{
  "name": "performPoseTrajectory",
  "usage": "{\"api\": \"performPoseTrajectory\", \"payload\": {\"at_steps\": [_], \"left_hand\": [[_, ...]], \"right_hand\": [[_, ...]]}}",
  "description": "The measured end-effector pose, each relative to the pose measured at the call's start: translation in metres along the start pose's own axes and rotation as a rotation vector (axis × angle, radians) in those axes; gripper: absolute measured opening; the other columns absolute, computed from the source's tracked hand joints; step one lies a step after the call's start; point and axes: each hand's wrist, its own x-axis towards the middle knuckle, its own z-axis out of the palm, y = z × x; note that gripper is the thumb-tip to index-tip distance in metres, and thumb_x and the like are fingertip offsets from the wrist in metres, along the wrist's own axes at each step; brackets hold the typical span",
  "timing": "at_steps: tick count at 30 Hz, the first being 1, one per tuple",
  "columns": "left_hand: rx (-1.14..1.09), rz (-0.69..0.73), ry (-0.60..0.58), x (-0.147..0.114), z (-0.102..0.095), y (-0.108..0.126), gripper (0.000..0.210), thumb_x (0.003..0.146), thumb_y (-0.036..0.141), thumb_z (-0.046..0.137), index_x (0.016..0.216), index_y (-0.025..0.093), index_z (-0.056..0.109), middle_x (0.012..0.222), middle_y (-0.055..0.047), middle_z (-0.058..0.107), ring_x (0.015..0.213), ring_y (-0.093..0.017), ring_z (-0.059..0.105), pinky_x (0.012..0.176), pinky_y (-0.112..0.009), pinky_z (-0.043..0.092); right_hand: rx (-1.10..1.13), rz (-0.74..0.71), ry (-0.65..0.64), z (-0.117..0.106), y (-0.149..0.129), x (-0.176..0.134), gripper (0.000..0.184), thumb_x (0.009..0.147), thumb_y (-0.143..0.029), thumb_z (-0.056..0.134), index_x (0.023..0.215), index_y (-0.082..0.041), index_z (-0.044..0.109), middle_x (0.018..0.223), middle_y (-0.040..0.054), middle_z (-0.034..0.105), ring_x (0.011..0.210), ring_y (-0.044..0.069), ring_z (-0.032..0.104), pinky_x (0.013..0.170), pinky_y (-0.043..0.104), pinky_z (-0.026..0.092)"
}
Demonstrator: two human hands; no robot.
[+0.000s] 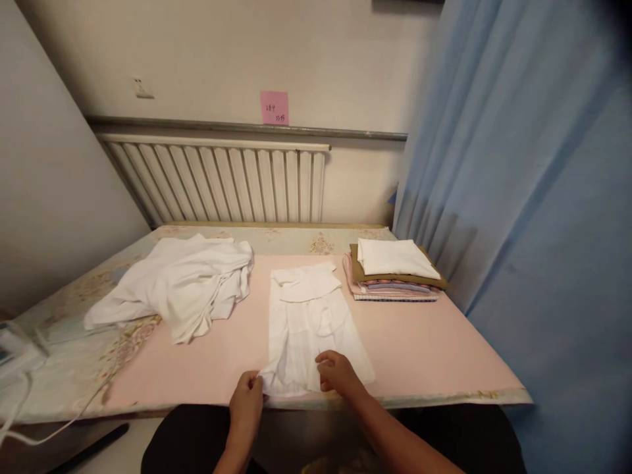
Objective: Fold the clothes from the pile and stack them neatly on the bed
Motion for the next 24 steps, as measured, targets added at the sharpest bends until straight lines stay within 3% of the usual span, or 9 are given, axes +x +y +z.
{"api": "performPoseTrajectory", "payload": {"at_steps": [2, 4, 7, 9, 12, 18, 21, 24], "left_hand": [[0.127, 0.099, 0.039, -0.005, 0.001, 0.001, 0.024, 0.081, 0.036, 0.043, 0.088, 0.019, 0.057, 0.076, -0.001, 0.060, 0.072, -0.020, 0.060, 0.070, -0.034, 0.050], [0.277, 0.318, 0.079, -0.012, 0.002, 0.003, 0.027, 0.082, 0.029, 0.043, 0.102, 0.018, 0.057, 0.093, -0.006, 0.063, 0.088, -0.022, 0.061, 0.083, -0.038, 0.049], [0.436, 0.677, 0.094, -0.019, 0.005, 0.007, 0.042, 0.082, 0.015, 0.042, 0.123, 0.016, 0.051, 0.121, -0.013, 0.054, 0.115, -0.025, 0.051, 0.098, -0.044, 0.043], [0.514, 0.807, 0.061, -0.020, 0.006, 0.012, 0.053, 0.081, 0.008, 0.041, 0.132, 0.020, 0.046, 0.127, -0.012, 0.049, 0.120, -0.025, 0.046, 0.101, -0.045, 0.042], [0.561, 0.883, 0.012, -0.019, 0.009, 0.020, 0.060, 0.080, 0.004, 0.041, 0.136, 0.024, 0.042, 0.123, -0.010, 0.050, 0.115, -0.023, 0.049, 0.098, -0.042, 0.045], [0.609, 0.983, -0.034, -0.022, 0.020, 0.028, 0.037, 0.087, 0.022, 0.047, 0.124, 0.017, 0.050, 0.115, -0.011, 0.053, 0.107, -0.024, 0.051, 0.094, -0.041, 0.046], [0.705, 0.973, -0.035, -0.025, 0.027, 0.029, 0.034, 0.085, 0.023, 0.051, 0.118, 0.017, 0.053, 0.112, -0.010, 0.055, 0.102, -0.025, 0.052, 0.088, -0.041, 0.046], [0.788, 0.908, -0.005, -0.025, 0.028, 0.030, 0.020, 0.084, 0.014, 0.046, 0.100, 0.018, 0.059, 0.095, -0.007, 0.058, 0.090, -0.022, 0.054, 0.080, -0.036, 0.045]], "right_hand": [[-0.021, -0.002, -0.023, 0.002, -0.002, -0.002, 0.023, 0.065, -0.015, 0.050, 0.087, -0.016, 0.057, 0.048, -0.0093, 0.047, 0.039, 0.009, 0.048, 0.043, 0.022, 0.045], [-0.039, -0.004, -0.043, 0.002, -0.004, -0.005, 0.022, 0.064, -0.014, 0.051, 0.085, -0.016, 0.058, 0.046, -0.0101, 0.046, 0.037, 0.009, 0.048, 0.042, 0.022, 0.044], [-0.056, 0.000, -0.058, 0.003, -0.008, -0.009, 0.021, 0.064, -0.012, 0.050, 0.084, -0.017, 0.059, 0.047, -0.0105, 0.046, 0.038, 0.010, 0.050, 0.044, 0.022, 0.046], [-0.062, 0.006, -0.060, 0.003, -0.009, -0.010, 0.021, 0.065, -0.011, 0.050, 0.083, -0.017, 0.058, 0.048, -0.0109, 0.046, 0.037, 0.009, 0.051, 0.045, 0.022, 0.047], [-0.068, 0.017, -0.056, 0.004, -0.010, -0.011, 0.022, 0.064, -0.011, 0.049, 0.083, -0.017, 0.058, 0.048, -0.0113, 0.045, 0.037, 0.009, 0.051, 0.044, 0.021, 0.047], [-0.059, 0.014, -0.056, 0.004, -0.005, -0.008, 0.020, 0.064, -0.010, 0.049, 0.081, -0.017, 0.057, 0.047, -0.0118, 0.044, 0.037, 0.008, 0.050, 0.046, 0.022, 0.049], [-0.053, 0.015, -0.052, 0.004, -0.002, -0.006, 0.020, 0.063, -0.010, 0.049, 0.080, -0.018, 0.056, 0.047, -0.0123, 0.043, 0.036, 0.007, 0.048, 0.047, 0.023, 0.051], [-0.051, 0.019, -0.044, 0.005, -0.001, -0.005, 0.020, 0.062, -0.010, 0.050, 0.079, -0.017, 0.056, 0.048, -0.0121, 0.043, 0.037, 0.006, 0.047, 0.048, 0.022, 0.051]]}}
